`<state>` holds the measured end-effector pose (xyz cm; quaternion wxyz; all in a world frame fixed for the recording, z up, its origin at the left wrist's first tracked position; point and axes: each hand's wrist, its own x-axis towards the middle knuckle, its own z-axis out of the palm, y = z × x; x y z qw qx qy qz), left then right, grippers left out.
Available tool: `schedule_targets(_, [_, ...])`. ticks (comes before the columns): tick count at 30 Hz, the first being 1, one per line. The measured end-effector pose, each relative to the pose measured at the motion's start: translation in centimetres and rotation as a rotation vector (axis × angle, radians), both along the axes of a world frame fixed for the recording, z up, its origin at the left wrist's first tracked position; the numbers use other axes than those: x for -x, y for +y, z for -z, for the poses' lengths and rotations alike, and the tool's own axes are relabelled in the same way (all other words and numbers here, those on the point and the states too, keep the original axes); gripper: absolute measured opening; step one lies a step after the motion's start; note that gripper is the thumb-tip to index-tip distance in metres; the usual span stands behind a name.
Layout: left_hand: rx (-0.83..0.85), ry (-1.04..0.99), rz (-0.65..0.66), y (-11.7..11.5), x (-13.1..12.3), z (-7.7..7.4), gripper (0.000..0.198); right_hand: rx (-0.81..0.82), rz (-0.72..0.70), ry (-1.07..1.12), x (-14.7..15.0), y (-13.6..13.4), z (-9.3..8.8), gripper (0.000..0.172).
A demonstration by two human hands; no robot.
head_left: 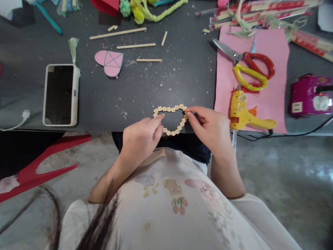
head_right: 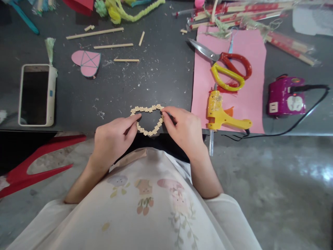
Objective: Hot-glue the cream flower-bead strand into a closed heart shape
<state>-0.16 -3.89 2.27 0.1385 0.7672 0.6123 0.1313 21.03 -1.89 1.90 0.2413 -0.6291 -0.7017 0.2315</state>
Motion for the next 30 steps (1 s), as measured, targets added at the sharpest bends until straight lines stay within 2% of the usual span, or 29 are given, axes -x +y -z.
schedule_targets(10, [-0.122,0.027,0.028,0.00,0.02,0.26,0.031,-0.052,-0.007,-0.013,-0.13,-0.47,0.36,0.023])
schedule_targets(30, [-0.116,0.045,0.026,0.15,-0.29,0.22,0.032,-0.092,-0.035,-0.003,-0.30,-0.78,0.98,0.022])
